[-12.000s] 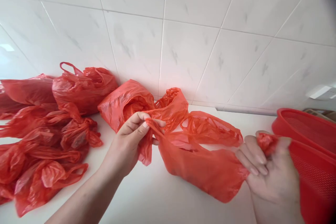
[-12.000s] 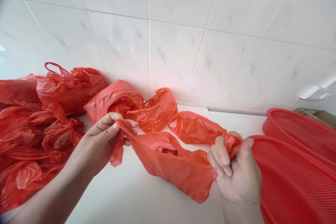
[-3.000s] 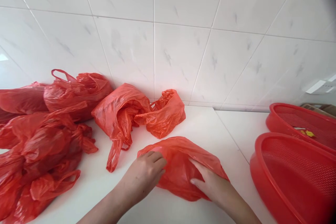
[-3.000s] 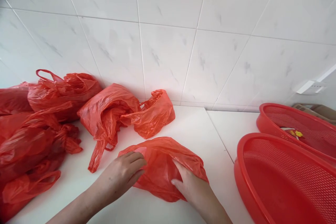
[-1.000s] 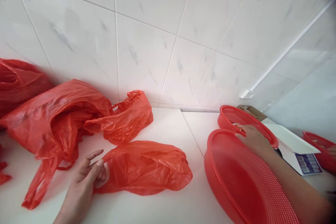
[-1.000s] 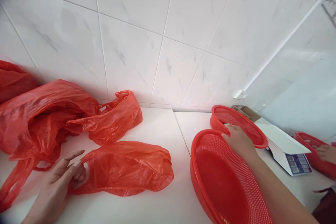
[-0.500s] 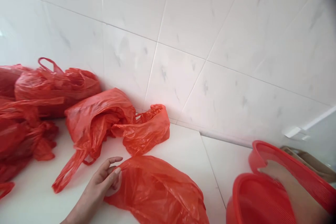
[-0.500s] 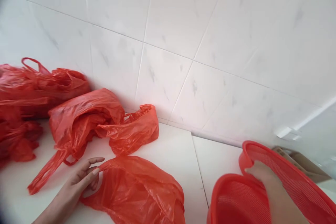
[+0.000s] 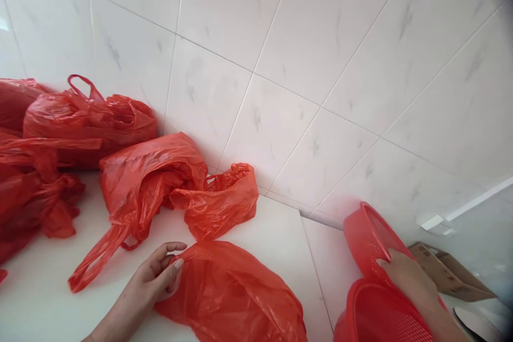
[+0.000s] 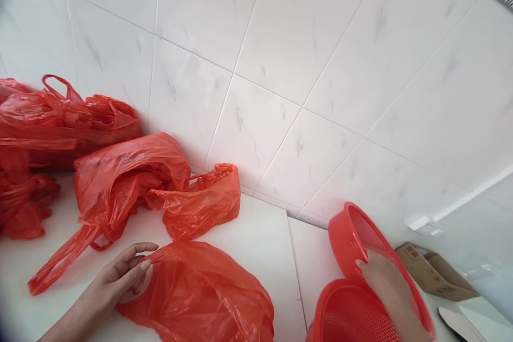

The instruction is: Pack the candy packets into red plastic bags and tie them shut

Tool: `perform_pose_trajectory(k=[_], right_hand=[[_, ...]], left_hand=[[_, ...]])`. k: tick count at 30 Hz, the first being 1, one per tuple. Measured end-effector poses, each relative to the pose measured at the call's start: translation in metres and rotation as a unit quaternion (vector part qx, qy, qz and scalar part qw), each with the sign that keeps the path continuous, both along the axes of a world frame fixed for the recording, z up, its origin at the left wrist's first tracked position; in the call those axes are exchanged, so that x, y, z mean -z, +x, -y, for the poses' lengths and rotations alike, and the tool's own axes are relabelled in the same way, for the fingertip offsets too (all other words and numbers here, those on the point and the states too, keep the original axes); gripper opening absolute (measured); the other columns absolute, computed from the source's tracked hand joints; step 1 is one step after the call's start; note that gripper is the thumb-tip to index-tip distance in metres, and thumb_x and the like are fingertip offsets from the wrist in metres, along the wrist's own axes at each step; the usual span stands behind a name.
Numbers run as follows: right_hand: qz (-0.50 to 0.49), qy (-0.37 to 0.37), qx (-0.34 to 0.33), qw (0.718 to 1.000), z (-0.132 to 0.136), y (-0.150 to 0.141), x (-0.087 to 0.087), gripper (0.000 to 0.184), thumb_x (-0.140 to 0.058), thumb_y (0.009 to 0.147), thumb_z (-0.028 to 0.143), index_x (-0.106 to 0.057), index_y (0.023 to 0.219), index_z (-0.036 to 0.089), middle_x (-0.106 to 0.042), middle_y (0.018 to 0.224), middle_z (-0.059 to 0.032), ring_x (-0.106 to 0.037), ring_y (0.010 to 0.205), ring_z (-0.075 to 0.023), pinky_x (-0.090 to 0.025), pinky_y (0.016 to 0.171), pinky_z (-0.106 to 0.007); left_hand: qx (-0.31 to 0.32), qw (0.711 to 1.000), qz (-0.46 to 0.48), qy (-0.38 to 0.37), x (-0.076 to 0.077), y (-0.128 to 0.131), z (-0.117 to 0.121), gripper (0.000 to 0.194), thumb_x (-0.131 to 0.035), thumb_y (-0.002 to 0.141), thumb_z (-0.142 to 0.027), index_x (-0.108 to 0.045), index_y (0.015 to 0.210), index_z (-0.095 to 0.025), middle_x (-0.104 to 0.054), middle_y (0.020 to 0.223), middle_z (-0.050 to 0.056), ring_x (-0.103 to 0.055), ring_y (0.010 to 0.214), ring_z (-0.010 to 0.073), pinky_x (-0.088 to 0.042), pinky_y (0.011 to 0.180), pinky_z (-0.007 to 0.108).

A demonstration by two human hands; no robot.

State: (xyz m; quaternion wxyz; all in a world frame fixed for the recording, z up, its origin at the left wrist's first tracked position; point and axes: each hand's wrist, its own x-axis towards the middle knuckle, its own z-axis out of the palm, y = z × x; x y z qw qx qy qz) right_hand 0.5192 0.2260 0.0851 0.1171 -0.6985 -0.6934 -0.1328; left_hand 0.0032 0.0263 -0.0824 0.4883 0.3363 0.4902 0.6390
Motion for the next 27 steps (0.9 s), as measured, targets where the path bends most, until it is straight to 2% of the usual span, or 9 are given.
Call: perform_pose_trajectory(k=[3,6,11,13,16,18,21,24,27], right_hand=[[0.005,-0.044,0.009,0.999,0.016,-0.014,-0.013,0.027,-0.047,0.081,0.041,-0.066,0.082,0.021,-0.071,0.078,-0.0106,-0.067,0.069,-0.0275,-0.047,0.058,-0.036],[0.019,-0.06,0.003,0.998,0.04,-0.043,-0.029,0.037,-0.044,0.081,0.049,-0.064,0.09,0.019,-0.07,0.081,-0.0107,-0.066,0.076,-0.0279,-0.048,0.065,-0.036],[0.048,-0.035,-0.045,0.997,0.092,-0.101,-0.044,0.044,-0.038,0.085,0.053,-0.063,0.102,0.021,-0.071,0.089,-0.0093,-0.066,0.082,-0.0267,-0.049,0.063,-0.033],[0.055,-0.028,-0.086,0.994,0.111,-0.121,-0.038,0.041,-0.039,0.087,0.052,-0.062,0.105,0.023,-0.071,0.094,-0.0079,-0.066,0.079,-0.0244,-0.049,0.062,-0.031],[0.066,-0.044,-0.176,0.981,0.134,-0.151,-0.015,0.032,-0.039,0.091,0.042,-0.061,0.104,0.024,-0.07,0.093,-0.0059,-0.066,0.074,-0.0204,-0.048,0.059,-0.027],[0.085,-0.065,-0.224,0.969,0.144,-0.172,0.004,0.025,-0.039,0.091,0.03,-0.062,0.097,0.023,-0.069,0.086,-0.0042,-0.065,0.07,-0.019,-0.047,0.057,-0.026],[0.128,-0.097,-0.245,0.956,0.151,-0.196,0.024,0.023,-0.043,0.084,0.013,-0.064,0.082,0.022,-0.066,0.074,-0.0016,-0.063,0.063,-0.018,-0.045,0.053,-0.025],[0.149,-0.084,-0.265,0.949,0.159,-0.191,0.031,0.022,-0.056,0.078,0.014,-0.066,0.095,0.024,-0.069,0.087,-0.0031,-0.067,0.075,-0.0207,-0.052,0.062,-0.028],[0.144,0.012,-0.295,0.945,0.179,-0.152,0.036,0.05,-0.066,0.074,0.04,-0.058,0.122,0.029,-0.067,0.112,-0.0055,-0.065,0.097,-0.0271,-0.056,0.077,-0.035]], left_hand=[[0.009,1.0,0.006,0.003,0.001,-0.001,-0.002,0.049,-0.062,0.076,-0.052,-0.044,0.112,-0.025,-0.042,0.05,-0.009,-0.032,0.044,0.0086,-0.019,0.042,0.019],[0.02,1.0,0.007,0.008,0.002,-0.002,-0.003,0.048,-0.061,0.077,-0.052,-0.044,0.112,-0.024,-0.042,0.05,-0.009,-0.032,0.044,0.0087,-0.02,0.042,0.019],[0.009,1.0,0.014,0.002,-0.007,-0.002,0.001,0.045,-0.062,0.075,-0.053,-0.046,0.108,-0.025,-0.04,0.047,-0.01,-0.031,0.044,0.0093,-0.023,0.043,0.019],[-0.001,1.0,0.017,-0.007,-0.014,-0.003,0.006,0.044,-0.062,0.074,-0.054,-0.048,0.102,-0.024,-0.039,0.045,-0.01,-0.03,0.044,0.0088,-0.023,0.044,0.019],[-0.029,0.999,0.029,-0.027,-0.024,-0.006,0.013,0.046,-0.064,0.069,-0.06,-0.051,0.091,-0.022,-0.034,0.043,-0.011,-0.025,0.042,0.007,-0.019,0.043,0.018],[-0.051,0.997,0.038,-0.036,-0.029,-0.008,0.016,0.047,-0.063,0.067,-0.062,-0.051,0.086,-0.021,-0.03,0.042,-0.012,-0.021,0.041,0.0062,-0.017,0.042,0.017],[-0.073,0.995,0.049,-0.041,-0.031,-0.011,0.018,0.045,-0.063,0.067,-0.061,-0.052,0.084,-0.021,-0.027,0.041,-0.012,-0.02,0.04,0.0059,-0.018,0.041,0.017],[-0.078,0.994,0.056,-0.048,-0.032,-0.011,0.017,0.043,-0.063,0.068,-0.058,-0.052,0.085,-0.021,-0.027,0.043,-0.012,-0.021,0.039,0.0059,-0.02,0.04,0.017],[-0.074,0.994,0.06,-0.057,-0.032,-0.01,0.016,0.045,-0.064,0.065,-0.06,-0.052,0.085,-0.021,-0.028,0.042,-0.012,-0.021,0.038,0.0059,-0.019,0.04,0.017]])
